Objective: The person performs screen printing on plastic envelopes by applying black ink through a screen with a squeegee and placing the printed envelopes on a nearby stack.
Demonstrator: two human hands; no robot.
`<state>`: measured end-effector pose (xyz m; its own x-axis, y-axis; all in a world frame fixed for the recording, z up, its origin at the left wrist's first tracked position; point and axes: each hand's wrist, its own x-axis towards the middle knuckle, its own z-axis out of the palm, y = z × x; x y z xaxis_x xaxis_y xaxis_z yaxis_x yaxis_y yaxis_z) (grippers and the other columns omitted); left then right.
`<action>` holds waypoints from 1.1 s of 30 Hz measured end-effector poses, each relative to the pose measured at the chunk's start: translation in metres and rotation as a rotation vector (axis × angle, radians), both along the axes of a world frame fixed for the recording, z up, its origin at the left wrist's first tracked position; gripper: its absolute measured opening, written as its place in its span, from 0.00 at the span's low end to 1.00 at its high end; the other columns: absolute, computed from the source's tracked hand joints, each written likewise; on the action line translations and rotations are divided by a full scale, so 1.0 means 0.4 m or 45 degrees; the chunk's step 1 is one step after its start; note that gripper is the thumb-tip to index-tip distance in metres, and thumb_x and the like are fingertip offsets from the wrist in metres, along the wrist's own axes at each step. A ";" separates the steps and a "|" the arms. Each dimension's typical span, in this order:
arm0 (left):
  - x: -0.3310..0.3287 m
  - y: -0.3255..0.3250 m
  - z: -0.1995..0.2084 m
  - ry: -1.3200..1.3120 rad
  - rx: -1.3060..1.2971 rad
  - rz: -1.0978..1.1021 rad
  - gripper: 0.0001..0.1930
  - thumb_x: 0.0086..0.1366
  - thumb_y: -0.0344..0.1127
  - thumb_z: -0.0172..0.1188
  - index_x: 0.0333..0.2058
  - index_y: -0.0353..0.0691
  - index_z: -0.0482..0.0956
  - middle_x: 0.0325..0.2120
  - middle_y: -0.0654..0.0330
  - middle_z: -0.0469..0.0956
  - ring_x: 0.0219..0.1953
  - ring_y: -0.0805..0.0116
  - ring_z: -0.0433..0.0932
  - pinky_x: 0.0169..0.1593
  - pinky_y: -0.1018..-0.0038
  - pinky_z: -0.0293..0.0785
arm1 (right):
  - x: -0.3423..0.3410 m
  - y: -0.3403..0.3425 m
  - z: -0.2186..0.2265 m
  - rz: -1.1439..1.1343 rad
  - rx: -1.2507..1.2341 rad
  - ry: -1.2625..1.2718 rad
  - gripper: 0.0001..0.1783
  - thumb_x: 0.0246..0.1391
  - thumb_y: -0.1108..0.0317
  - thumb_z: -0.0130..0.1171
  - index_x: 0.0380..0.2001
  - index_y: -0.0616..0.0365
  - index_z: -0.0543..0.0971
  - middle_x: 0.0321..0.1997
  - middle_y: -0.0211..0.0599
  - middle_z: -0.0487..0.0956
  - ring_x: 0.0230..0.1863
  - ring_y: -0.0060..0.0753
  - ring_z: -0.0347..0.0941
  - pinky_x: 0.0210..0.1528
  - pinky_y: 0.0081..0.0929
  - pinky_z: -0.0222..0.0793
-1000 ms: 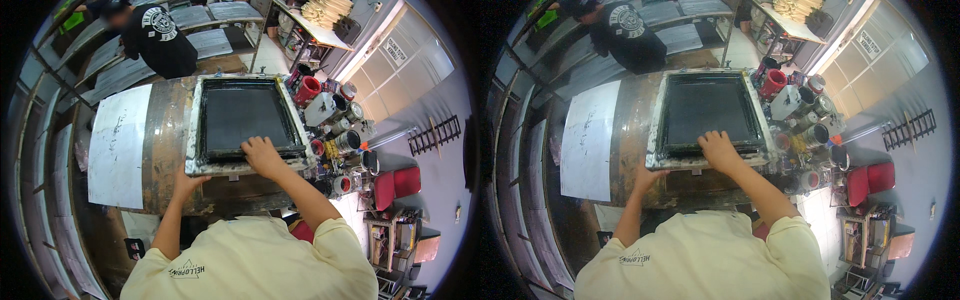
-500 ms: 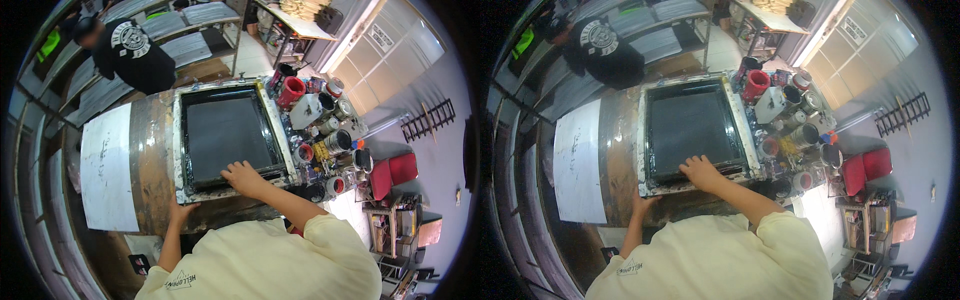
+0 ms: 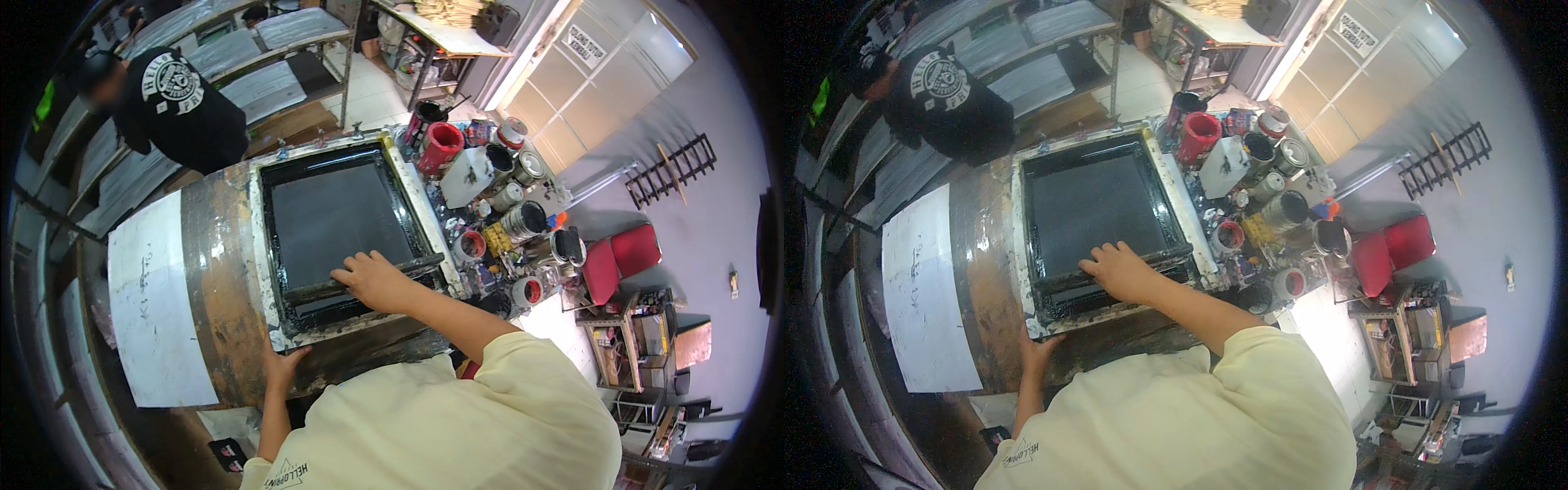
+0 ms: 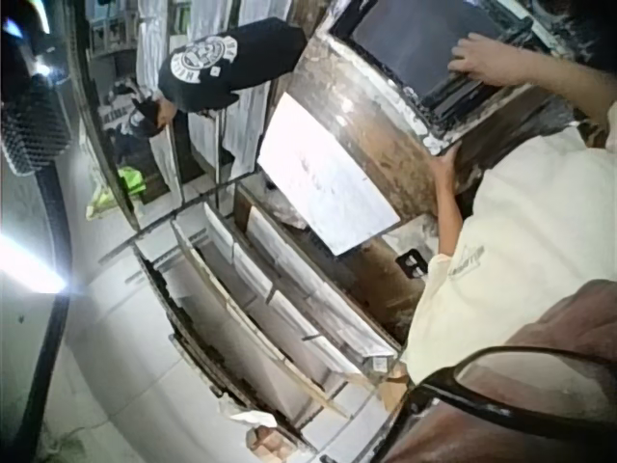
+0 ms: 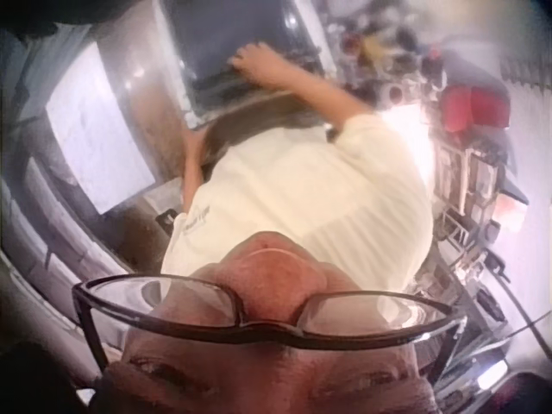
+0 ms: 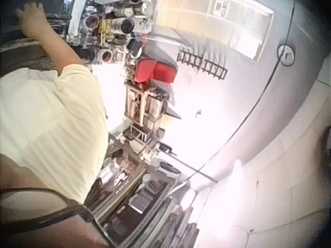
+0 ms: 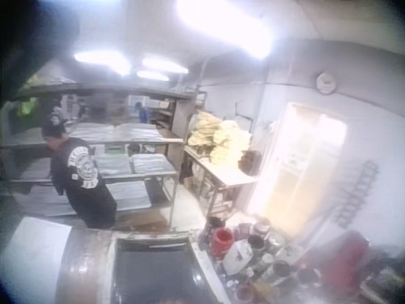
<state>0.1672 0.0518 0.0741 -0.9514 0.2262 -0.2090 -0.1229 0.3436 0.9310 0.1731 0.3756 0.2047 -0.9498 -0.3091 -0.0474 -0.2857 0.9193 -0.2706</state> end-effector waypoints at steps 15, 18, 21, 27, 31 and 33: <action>0.008 -0.039 -0.013 -0.029 0.014 -0.080 0.46 0.41 0.39 0.86 0.58 0.30 0.73 0.48 0.50 0.84 0.51 0.59 0.82 0.58 0.64 0.75 | -0.396 0.196 -0.008 -0.098 0.020 0.177 0.24 0.62 0.60 0.60 0.61 0.48 0.73 0.55 0.46 0.76 0.60 0.52 0.71 0.58 0.53 0.67; 0.012 -0.044 -0.011 0.035 -0.195 -0.092 0.53 0.40 0.40 0.86 0.64 0.28 0.67 0.52 0.45 0.81 0.53 0.56 0.81 0.58 0.64 0.76 | -0.608 0.272 -0.050 -0.081 0.116 0.160 0.26 0.63 0.59 0.59 0.64 0.48 0.72 0.58 0.46 0.76 0.65 0.52 0.69 0.62 0.56 0.66; -0.003 -0.022 0.013 -0.086 -0.221 -0.018 0.57 0.39 0.35 0.86 0.68 0.29 0.63 0.55 0.44 0.79 0.54 0.56 0.80 0.59 0.65 0.75 | -0.819 0.335 -0.114 0.001 0.181 0.152 0.26 0.64 0.58 0.59 0.64 0.47 0.72 0.58 0.45 0.77 0.62 0.53 0.72 0.61 0.55 0.68; -0.018 0.027 0.113 -0.114 -0.314 0.061 0.54 0.37 0.30 0.85 0.66 0.30 0.67 0.51 0.49 0.81 0.52 0.60 0.81 0.58 0.66 0.76 | -0.958 0.382 -0.232 0.057 0.158 0.022 0.27 0.64 0.60 0.59 0.66 0.45 0.72 0.59 0.45 0.78 0.63 0.53 0.72 0.61 0.52 0.68; -0.036 0.045 0.146 -0.340 -0.345 0.107 0.51 0.37 0.30 0.85 0.63 0.27 0.69 0.50 0.50 0.83 0.51 0.62 0.81 0.58 0.65 0.76 | -0.974 0.381 -0.258 0.043 0.187 -0.022 0.27 0.63 0.58 0.58 0.65 0.45 0.73 0.61 0.46 0.77 0.64 0.53 0.72 0.63 0.55 0.67; -0.035 0.046 0.149 -0.323 -0.388 0.095 0.50 0.37 0.31 0.84 0.61 0.27 0.70 0.51 0.50 0.82 0.52 0.60 0.81 0.59 0.65 0.75 | -0.974 0.373 -0.264 0.015 0.143 -0.045 0.26 0.62 0.60 0.57 0.64 0.44 0.74 0.62 0.46 0.78 0.65 0.52 0.72 0.63 0.56 0.67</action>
<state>0.1532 0.0702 0.1335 -0.8723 0.0495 -0.4864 -0.3712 0.5805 0.7248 -0.2164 0.5246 0.0990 -0.9433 -0.3112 -0.1156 -0.2889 0.9410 -0.1760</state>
